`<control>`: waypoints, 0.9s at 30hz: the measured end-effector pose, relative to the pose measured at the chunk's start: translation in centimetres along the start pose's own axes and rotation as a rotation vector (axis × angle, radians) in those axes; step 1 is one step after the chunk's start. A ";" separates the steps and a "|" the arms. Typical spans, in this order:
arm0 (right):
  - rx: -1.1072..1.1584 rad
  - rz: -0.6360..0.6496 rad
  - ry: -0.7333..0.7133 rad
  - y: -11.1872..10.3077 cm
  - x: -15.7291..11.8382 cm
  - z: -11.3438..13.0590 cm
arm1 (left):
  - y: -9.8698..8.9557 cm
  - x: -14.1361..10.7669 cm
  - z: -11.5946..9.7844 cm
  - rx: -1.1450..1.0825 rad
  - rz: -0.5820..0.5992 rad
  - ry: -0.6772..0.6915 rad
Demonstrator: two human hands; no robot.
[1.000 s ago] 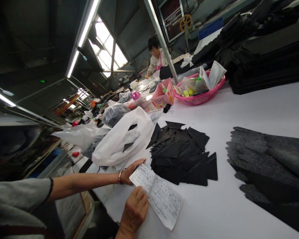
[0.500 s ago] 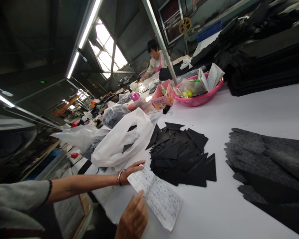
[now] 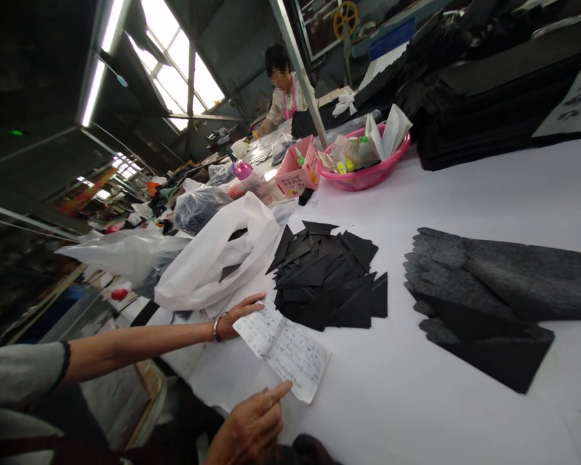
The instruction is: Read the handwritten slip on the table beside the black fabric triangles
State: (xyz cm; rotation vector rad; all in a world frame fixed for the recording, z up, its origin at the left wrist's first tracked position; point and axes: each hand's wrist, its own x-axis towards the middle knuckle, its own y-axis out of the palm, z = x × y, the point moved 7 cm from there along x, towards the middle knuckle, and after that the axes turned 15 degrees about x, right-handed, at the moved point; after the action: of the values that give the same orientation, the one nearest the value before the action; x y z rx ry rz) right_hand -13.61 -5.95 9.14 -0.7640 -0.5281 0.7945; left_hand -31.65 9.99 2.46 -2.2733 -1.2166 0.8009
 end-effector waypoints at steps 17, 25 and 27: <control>0.193 0.074 0.058 -0.1 -0.2 -1.4 | -0.7 -0.6 -0.3 0.215 -0.207 0.059; 0.099 0.138 -0.014 0.2 -0.4 -0.7 | -1.0 -0.5 -0.5 0.212 -0.194 0.037; 0.042 0.152 -0.091 0.2 -0.8 0.3 | -0.9 -0.4 -0.4 0.196 -0.176 0.027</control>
State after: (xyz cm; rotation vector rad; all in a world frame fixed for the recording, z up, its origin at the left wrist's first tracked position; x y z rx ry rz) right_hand -14.40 -6.31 9.05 -0.7378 -0.5374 0.9824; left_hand -32.09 10.08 3.45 -1.9851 -1.2475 0.7835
